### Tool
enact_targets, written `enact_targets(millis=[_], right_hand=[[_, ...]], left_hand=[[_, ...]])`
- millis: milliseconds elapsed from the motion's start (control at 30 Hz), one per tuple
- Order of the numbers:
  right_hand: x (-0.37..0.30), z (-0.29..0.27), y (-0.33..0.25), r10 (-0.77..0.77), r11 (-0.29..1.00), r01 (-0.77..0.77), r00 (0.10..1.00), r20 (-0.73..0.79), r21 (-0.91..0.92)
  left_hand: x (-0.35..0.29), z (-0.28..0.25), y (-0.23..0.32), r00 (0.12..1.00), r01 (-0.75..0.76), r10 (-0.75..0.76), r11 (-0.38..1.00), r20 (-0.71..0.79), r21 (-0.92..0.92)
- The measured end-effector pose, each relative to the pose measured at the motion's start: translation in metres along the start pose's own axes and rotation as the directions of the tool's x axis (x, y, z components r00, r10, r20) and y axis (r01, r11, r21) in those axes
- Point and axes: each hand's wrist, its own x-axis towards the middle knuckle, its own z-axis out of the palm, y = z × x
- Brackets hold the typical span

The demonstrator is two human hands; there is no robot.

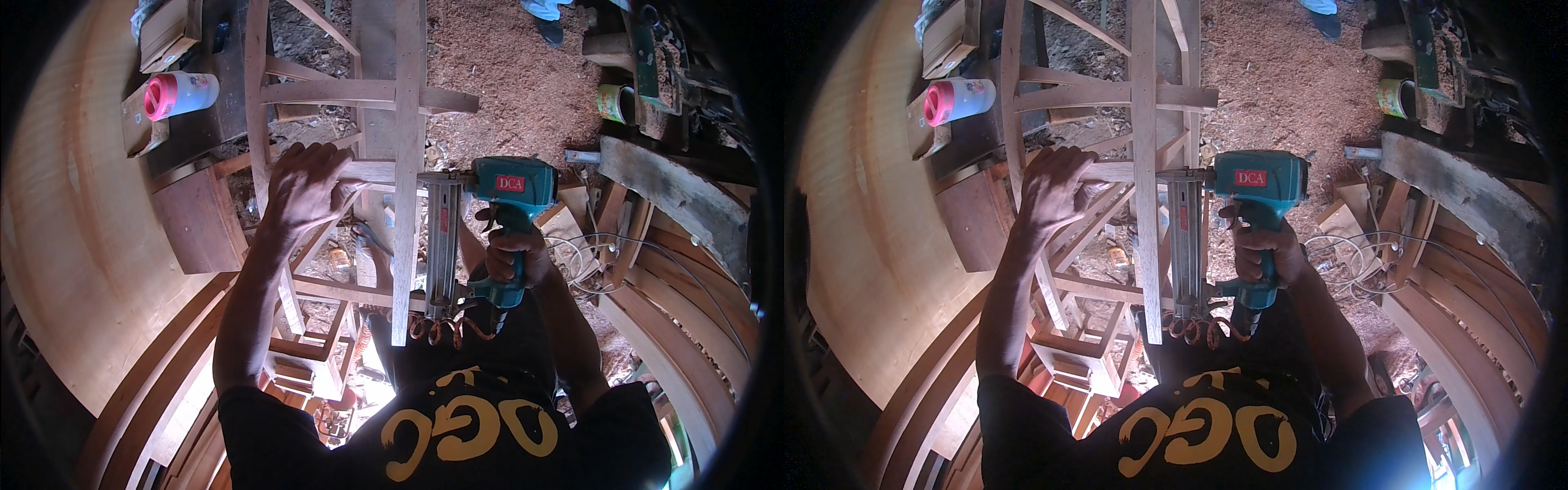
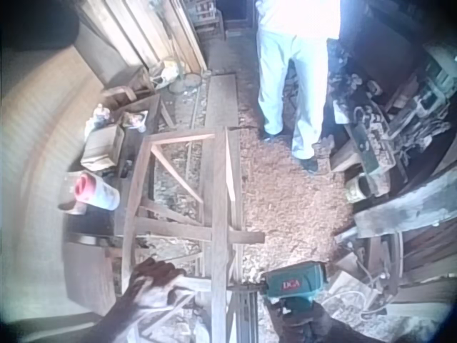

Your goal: The person assembles a wooden frame using a nail gun. They position wooden pieces, align them, and fasten them together with nails. The person adjusts the frame and continues nailing joints to complete the structure.

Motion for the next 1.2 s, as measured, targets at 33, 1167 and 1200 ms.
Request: enact_targets(millis=[33,1167,1200], right_hand=[[0.0,0.0,0.0,0.001,1.0,-0.001,1.0,-0.006,0.002],[0.002,0.005,0.002,-0.039,0.994,0.034,0.998,0.04,0.105],[0.002,0.006,0.002,-0.038,0.994,0.035,0.999,0.035,0.101]], left_hand=[[0.0,0.0,0.0,1.0,-0.003,0.003,1.0,-0.003,-0.008],[0.004,0.0,0.0,0.999,-0.02,0.021,0.999,-0.042,0.033],[0.004,-0.001,0.0,0.999,-0.019,0.021,0.999,-0.042,0.036]])
